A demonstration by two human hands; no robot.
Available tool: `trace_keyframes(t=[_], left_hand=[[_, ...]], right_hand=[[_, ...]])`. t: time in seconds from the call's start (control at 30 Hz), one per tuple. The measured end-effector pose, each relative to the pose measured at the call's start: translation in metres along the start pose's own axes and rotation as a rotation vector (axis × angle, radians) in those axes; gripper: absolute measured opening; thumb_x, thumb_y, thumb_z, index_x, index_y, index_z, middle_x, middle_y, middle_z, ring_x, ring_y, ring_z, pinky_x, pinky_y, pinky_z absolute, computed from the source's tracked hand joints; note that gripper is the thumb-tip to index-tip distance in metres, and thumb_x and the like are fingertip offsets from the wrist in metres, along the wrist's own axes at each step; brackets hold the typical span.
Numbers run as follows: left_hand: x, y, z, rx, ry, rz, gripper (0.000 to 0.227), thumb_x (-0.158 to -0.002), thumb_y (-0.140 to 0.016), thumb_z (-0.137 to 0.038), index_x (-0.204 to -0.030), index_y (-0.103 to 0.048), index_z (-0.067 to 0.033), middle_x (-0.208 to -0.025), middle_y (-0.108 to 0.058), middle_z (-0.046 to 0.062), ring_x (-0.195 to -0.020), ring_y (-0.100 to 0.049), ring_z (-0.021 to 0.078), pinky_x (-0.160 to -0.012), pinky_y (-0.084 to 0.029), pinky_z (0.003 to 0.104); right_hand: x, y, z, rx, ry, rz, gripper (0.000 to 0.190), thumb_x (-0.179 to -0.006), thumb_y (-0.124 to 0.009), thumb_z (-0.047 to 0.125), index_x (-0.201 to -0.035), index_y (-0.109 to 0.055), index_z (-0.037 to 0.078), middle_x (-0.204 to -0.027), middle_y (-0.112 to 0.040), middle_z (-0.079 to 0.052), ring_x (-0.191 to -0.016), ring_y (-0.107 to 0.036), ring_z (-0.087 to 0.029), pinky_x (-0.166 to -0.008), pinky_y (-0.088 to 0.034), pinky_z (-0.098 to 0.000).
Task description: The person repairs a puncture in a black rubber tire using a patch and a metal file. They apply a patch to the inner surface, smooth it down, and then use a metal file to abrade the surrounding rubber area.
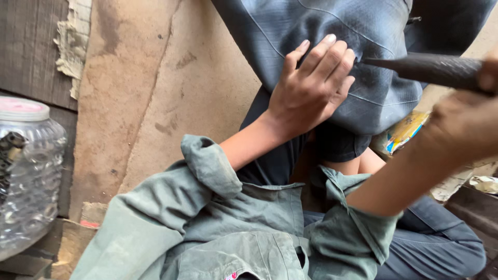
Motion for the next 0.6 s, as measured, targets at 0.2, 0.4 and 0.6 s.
trace_keyframes(t=[0.2,0.4,0.6], left_hand=[[-0.002,0.015,0.001,0.072,0.014,0.051,0.030,-0.106,-0.070,-0.029,-0.130,-0.064,-0.0118,-0.137,-0.057,0.005,-0.139,-0.049,0.0229,-0.118,-0.034,0.046],[-0.012,0.020,-0.003,-0.057,-0.072,0.099,0.034,-0.103,-0.070,-0.029,-0.134,-0.069,-0.0135,-0.131,-0.058,0.009,-0.132,-0.052,0.0266,-0.113,-0.037,0.049],[-0.003,0.014,0.002,-0.040,-0.061,0.121,0.036,-0.103,-0.071,-0.030,-0.134,-0.070,-0.0126,-0.132,-0.057,0.010,-0.133,-0.050,0.0274,-0.115,-0.036,0.049]], right_hand=[[0.069,0.052,0.026,0.554,-0.216,0.091,0.023,-0.086,-0.073,0.013,-0.107,-0.070,0.004,-0.076,-0.062,-0.016,-0.063,-0.058,-0.030,-0.060,-0.050,-0.0426],[0.153,0.088,0.012,0.937,-0.556,0.153,0.024,-0.083,-0.076,0.012,-0.106,-0.074,0.004,-0.077,-0.064,-0.016,-0.064,-0.061,-0.031,-0.062,-0.052,-0.0428],[0.216,0.079,-0.011,1.158,-0.444,0.339,0.039,-0.068,-0.085,0.023,-0.102,-0.074,0.007,-0.091,-0.073,-0.017,-0.084,-0.068,-0.038,-0.071,-0.053,-0.0455]])
Point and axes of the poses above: each hand's wrist, its own x-axis away from the middle knuckle, its own y-axis out of the back of the hand, z = x × y, the point moved 10 cm from there along -x, towards the middle knuckle
